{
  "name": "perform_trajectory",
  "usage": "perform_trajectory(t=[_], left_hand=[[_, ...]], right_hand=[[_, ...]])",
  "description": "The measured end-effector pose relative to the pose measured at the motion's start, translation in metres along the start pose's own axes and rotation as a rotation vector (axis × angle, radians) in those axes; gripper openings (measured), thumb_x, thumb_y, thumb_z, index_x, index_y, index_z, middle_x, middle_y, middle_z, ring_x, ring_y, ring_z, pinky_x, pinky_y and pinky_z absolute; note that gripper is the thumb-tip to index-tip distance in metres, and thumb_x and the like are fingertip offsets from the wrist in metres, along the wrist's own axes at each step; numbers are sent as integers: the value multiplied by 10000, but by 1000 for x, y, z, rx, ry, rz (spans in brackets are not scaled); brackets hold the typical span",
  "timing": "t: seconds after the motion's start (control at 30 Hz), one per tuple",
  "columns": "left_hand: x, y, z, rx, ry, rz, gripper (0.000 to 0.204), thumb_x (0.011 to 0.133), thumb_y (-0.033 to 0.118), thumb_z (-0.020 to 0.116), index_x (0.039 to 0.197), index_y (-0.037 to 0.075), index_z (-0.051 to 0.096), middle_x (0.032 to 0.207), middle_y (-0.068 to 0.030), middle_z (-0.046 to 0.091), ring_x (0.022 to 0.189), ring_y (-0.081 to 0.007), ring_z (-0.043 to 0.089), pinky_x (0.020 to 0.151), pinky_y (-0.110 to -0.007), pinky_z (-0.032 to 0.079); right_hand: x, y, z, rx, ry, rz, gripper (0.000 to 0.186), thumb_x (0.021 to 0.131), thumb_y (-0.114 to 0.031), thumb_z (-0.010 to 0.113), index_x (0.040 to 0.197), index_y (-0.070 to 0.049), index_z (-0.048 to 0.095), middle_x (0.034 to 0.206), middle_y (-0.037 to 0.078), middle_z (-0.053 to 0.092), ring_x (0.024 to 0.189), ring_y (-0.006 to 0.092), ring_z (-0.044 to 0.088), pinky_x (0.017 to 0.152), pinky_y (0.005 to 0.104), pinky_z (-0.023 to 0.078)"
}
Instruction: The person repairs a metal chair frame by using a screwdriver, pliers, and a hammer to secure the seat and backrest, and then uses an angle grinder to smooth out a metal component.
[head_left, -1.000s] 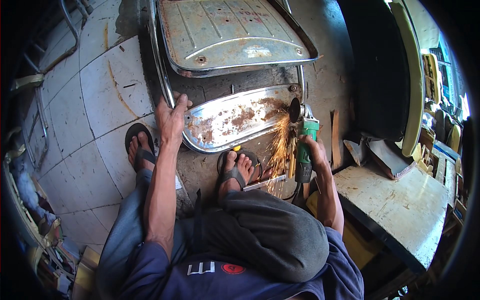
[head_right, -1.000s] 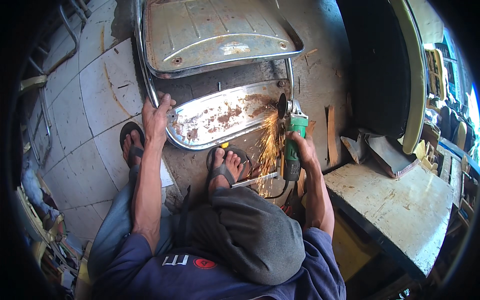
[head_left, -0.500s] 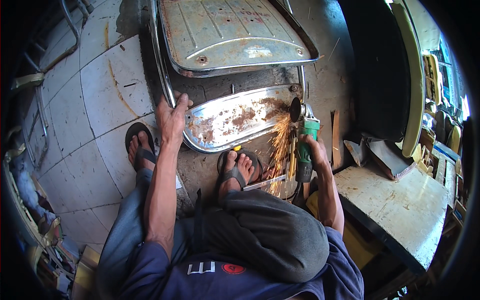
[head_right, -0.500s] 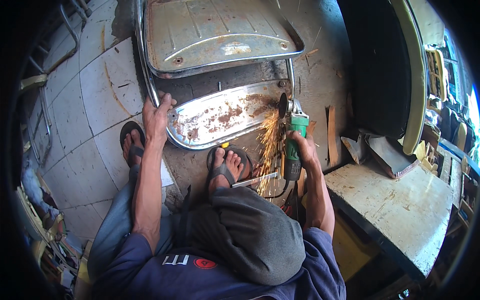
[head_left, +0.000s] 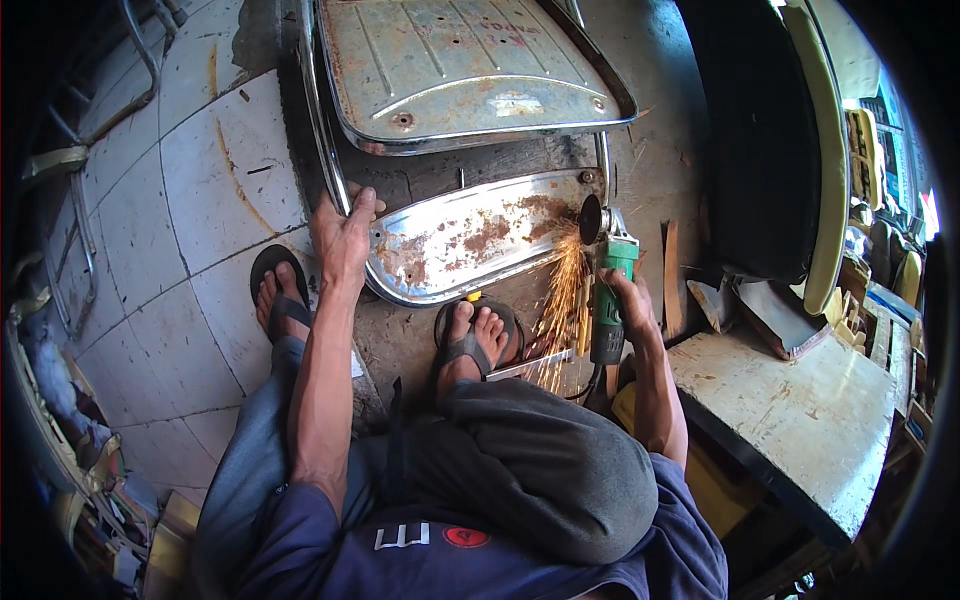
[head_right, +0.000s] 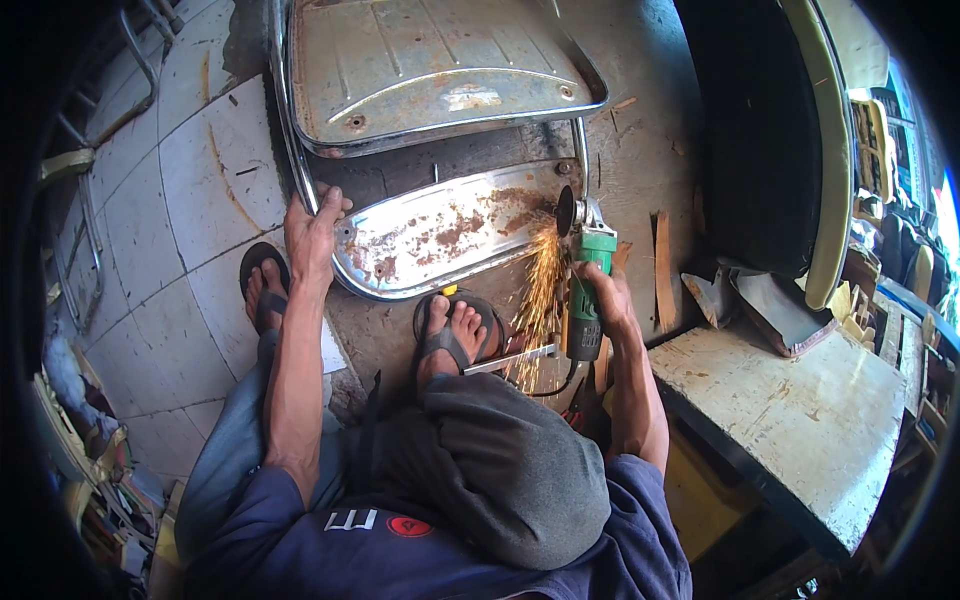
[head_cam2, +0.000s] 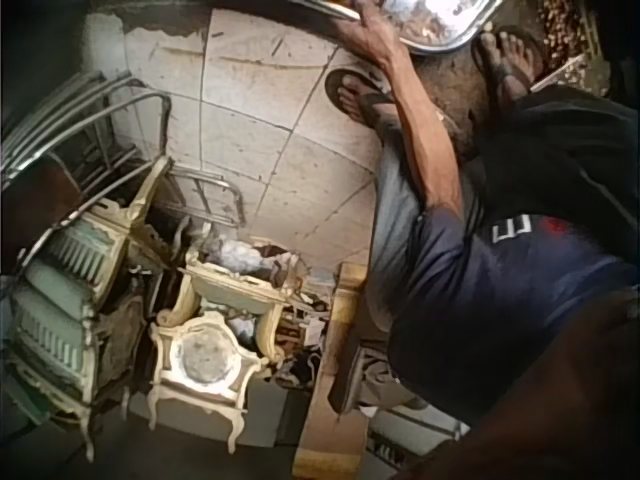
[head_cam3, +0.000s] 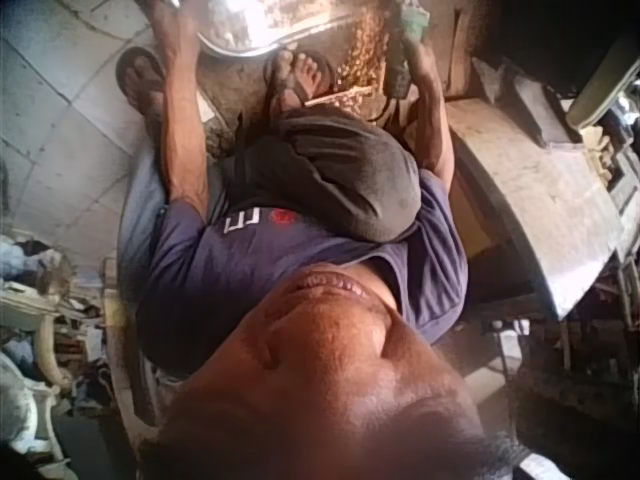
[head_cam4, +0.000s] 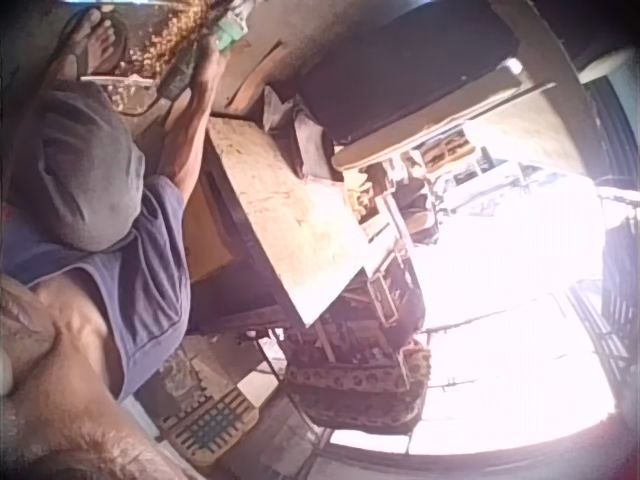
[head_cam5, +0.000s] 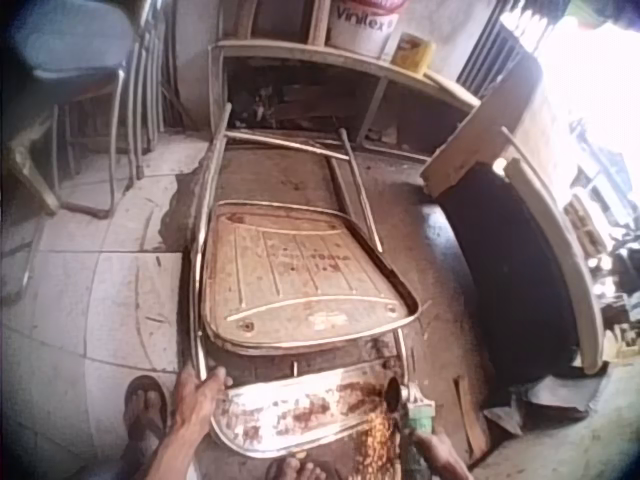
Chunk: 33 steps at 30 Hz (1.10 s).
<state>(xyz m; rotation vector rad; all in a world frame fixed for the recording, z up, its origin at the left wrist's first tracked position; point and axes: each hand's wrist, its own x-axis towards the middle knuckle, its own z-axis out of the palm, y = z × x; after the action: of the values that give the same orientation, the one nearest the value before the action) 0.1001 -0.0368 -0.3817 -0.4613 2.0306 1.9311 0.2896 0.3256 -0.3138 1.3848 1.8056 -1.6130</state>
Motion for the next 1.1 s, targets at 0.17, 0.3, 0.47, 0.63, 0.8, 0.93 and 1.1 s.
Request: perform_trajectory(t=[0.17,0.3,0.47,0.63,0.8,0.93,1.1], left_hand=[[-2,5,1,14,-3,-4,214,981,213,683,1080,46,592,902,-74,691,829,-137,617,799,-311,482],[-1,4,1,27,-1,12,211,982,214,682,1077,47,595,897,-74,694,824,-131,609,785,-305,480],[0,4,1,32,7,3,210,981,219,685,1067,48,598,877,-70,695,802,-124,590,776,-295,471],[0,2,1,19,2,10,210,979,223,686,1058,49,599,880,-71,695,805,-123,592,769,-295,472],[0,2,0,20,9,-4,202,980,218,685,1052,50,600,881,-72,692,810,-122,594,769,-293,471],[1,0,1,42,-3,6,204,979,214,685,1060,49,596,885,-71,686,801,-124,599,765,-292,475],[0,2,0,10,7,-41,199,981,202,683,1067,48,591,884,-70,681,792,-128,602,774,-294,478]], right_hand=[[5,7,-3,13,0,-1,446,836,-369,689,1104,-19,616,841,99,666,685,205,677,636,337,561],[-1,-1,1,32,-18,34,446,827,-372,691,1094,-23,614,826,94,658,693,197,675,623,331,552],[-6,-6,4,-45,19,9,496,829,-428,670,1098,-13,630,838,100,661,698,203,667,629,337,543],[-4,2,-1,42,4,33,425,824,-369,688,1051,-14,633,817,106,663,661,208,672,603,337,550],[-6,1,1,37,-10,20,408,824,-361,686,1032,-13,637,816,106,661,661,199,665,600,335,545],[-1,-2,-1,-29,9,43,411,821,-359,687,1035,-11,637,819,106,661,657,200,662,602,337,545],[1,5,-4,2,-20,13,438,818,-368,689,1048,2,638,848,122,676,669,215,675,609,349,558]])
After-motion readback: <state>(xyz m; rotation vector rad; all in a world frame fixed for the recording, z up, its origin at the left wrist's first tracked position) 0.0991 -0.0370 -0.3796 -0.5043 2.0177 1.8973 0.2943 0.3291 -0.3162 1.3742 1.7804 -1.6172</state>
